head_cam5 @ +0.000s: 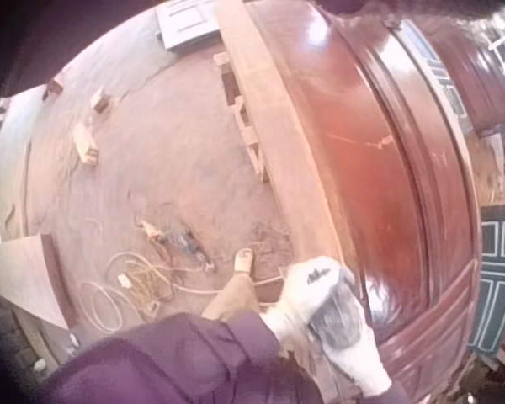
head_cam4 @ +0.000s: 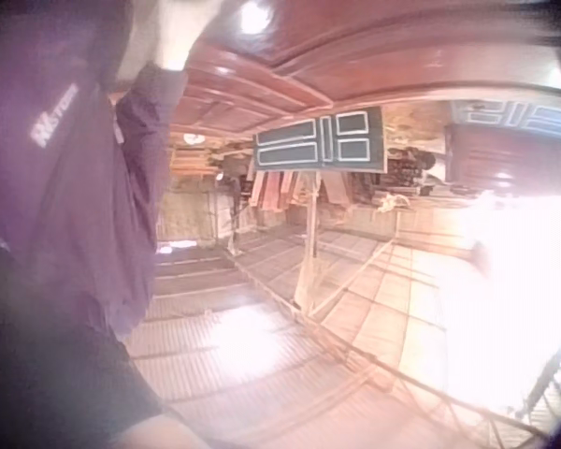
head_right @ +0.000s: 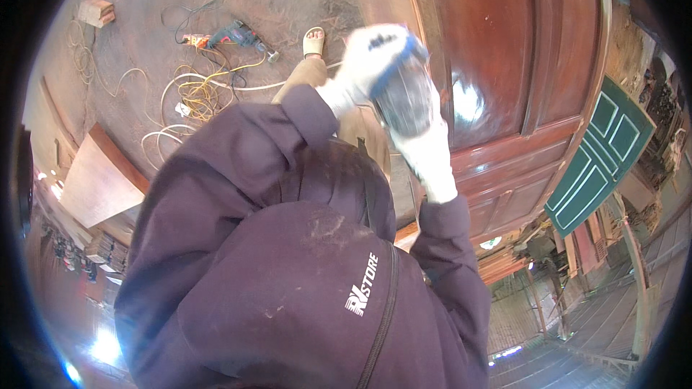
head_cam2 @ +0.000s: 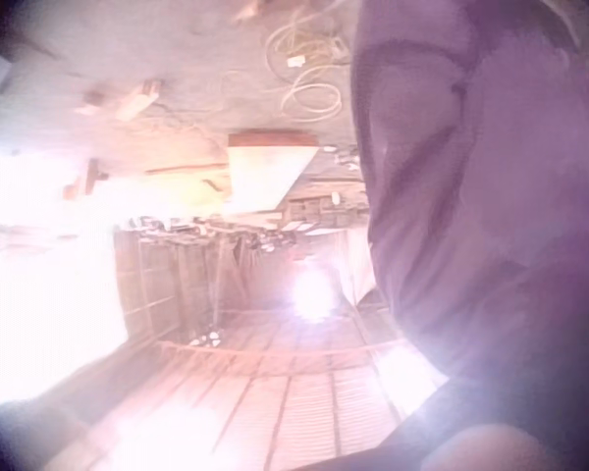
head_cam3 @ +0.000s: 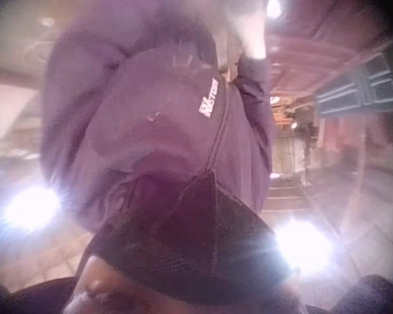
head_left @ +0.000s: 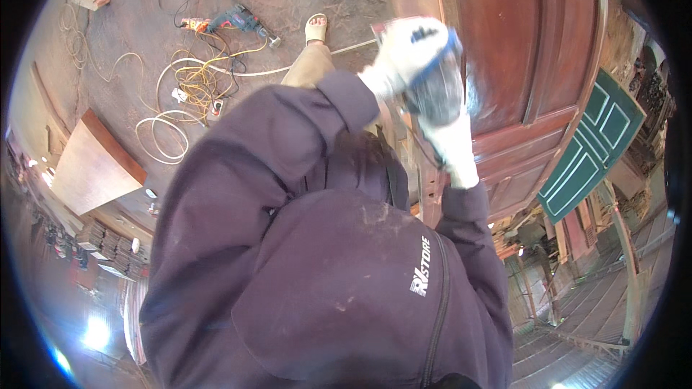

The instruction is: The person applies a reddish paste to a wooden door using a small tool, then smooths and sands the surface with an electric sander. The door is worked on in sections, with repeated application and sanding.

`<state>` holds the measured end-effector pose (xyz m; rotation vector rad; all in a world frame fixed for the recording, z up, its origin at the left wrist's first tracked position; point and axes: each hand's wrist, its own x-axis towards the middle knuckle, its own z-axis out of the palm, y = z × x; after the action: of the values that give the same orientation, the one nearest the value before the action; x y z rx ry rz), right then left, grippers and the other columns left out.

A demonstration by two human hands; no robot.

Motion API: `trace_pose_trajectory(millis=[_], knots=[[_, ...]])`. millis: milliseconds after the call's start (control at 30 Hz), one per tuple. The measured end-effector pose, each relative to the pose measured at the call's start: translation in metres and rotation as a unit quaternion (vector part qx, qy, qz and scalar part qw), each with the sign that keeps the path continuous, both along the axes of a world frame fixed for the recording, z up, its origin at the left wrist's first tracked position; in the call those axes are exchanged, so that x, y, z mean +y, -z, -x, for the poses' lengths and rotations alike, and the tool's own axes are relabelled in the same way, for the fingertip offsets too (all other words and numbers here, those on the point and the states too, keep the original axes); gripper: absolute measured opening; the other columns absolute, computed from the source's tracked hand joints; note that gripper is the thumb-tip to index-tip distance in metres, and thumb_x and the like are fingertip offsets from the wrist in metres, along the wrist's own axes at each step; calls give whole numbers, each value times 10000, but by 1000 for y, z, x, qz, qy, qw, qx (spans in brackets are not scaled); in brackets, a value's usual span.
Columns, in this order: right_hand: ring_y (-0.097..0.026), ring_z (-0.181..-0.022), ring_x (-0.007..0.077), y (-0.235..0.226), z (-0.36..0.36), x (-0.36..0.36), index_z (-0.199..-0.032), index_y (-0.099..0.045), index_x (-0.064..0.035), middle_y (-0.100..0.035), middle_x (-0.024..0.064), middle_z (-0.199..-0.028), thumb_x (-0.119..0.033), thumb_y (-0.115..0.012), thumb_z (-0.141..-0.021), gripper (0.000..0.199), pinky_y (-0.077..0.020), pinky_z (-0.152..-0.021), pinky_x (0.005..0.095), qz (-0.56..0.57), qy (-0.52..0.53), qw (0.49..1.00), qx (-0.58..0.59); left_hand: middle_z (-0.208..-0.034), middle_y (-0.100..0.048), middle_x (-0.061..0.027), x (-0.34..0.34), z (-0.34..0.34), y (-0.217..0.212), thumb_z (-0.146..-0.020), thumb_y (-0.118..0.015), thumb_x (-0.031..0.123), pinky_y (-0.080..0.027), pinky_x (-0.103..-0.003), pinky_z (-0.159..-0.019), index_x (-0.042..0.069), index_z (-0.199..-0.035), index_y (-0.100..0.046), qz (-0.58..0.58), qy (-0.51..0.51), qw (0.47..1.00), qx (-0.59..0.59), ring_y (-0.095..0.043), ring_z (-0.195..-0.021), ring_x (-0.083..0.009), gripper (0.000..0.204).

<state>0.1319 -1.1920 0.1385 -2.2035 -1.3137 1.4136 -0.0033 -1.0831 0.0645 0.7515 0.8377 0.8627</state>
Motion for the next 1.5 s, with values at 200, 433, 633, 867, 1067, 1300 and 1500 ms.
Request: trace_pose_trajectory(millis=[200, 433, 633, 867, 1067, 1300, 1500], knots=[[-636, -726, 187, 31, 5, 130, -1312, -545, -34, -686, 134, -902, -175, -775, -731, 641, -537, -647, 345, -79, 9, 995, -61, -822, -720, -87, 147, -2, 35, -983, -597, 274, -510, -330, -685, 8, -864, -727, -105, -67, 989, -80, -645, -713, -177, 319], [-678, -1087, 352, 19, -9, 150, -1286, -580, -38, -693, 235, -1135, -178, -708, -739, 579, -538, -936, 386, -133, 83, 987, -25, -850, -709, -125, 203, -28, 30, -976, -632, 342, -570, -377, -726, 19, -975, -679, 72, 53, 978, -188, -687, -755, -253, 327], [-614, -1186, 417, 27, -51, -40, -1494, -377, -46, -654, 282, -1216, -237, -716, -807, 789, -510, -1011, 463, -204, 84, 975, -20, -926, -721, -68, 6, -73, 29, -980, -642, 266, -540, -316, -767, 12, -1008, -730, -98, 25, 994, 43, -650, -832, -147, 270], [-559, -1231, 409, -23, -75, -241, -1502, -354, -6, -528, 267, -1386, -271, -855, -691, 989, -479, -1015, 473, -180, 90, 967, -158, -851, -717, -57, -218, -122, -29, -972, -597, 180, -503, -299, -757, 3, -858, -728, 44, 46, 998, -16, -638, -815, -139, 248], [-524, -1233, 420, -25, -103, -318, -1445, -411, -3, -537, 228, -1363, -221, -843, -643, 937, -434, -1040, 495, -200, 2, 960, -199, -877, -657, -112, -351, -151, -24, -909, -661, 212, -503, -403, -809, 61, -926, -696, -78, 78, 982, 151, -637, -880, -303, 155], [-515, -1273, 401, -20, -62, -240, -1443, -429, 2, -528, 224, -1383, -187, -788, -645, 894, -414, -1070, 476, -196, -76, 964, -161, -703, -597, -138, -269, -106, -66, -876, -710, 317, -489, -425, -665, 59, -800, -597, -35, 90, 946, 309, -616, -682, -318, 292], [-589, -1141, 366, -25, -28, -99, -1405, -450, 9, -598, 210, -1222, -192, -780, -678, 823, -472, -986, 441, -226, -116, 957, -142, -728, -637, -173, -143, -69, -64, -928, -639, 346, -490, -413, -664, 48, -827, -588, -48, 24, 949, 312, -642, -688, -312, 319]])
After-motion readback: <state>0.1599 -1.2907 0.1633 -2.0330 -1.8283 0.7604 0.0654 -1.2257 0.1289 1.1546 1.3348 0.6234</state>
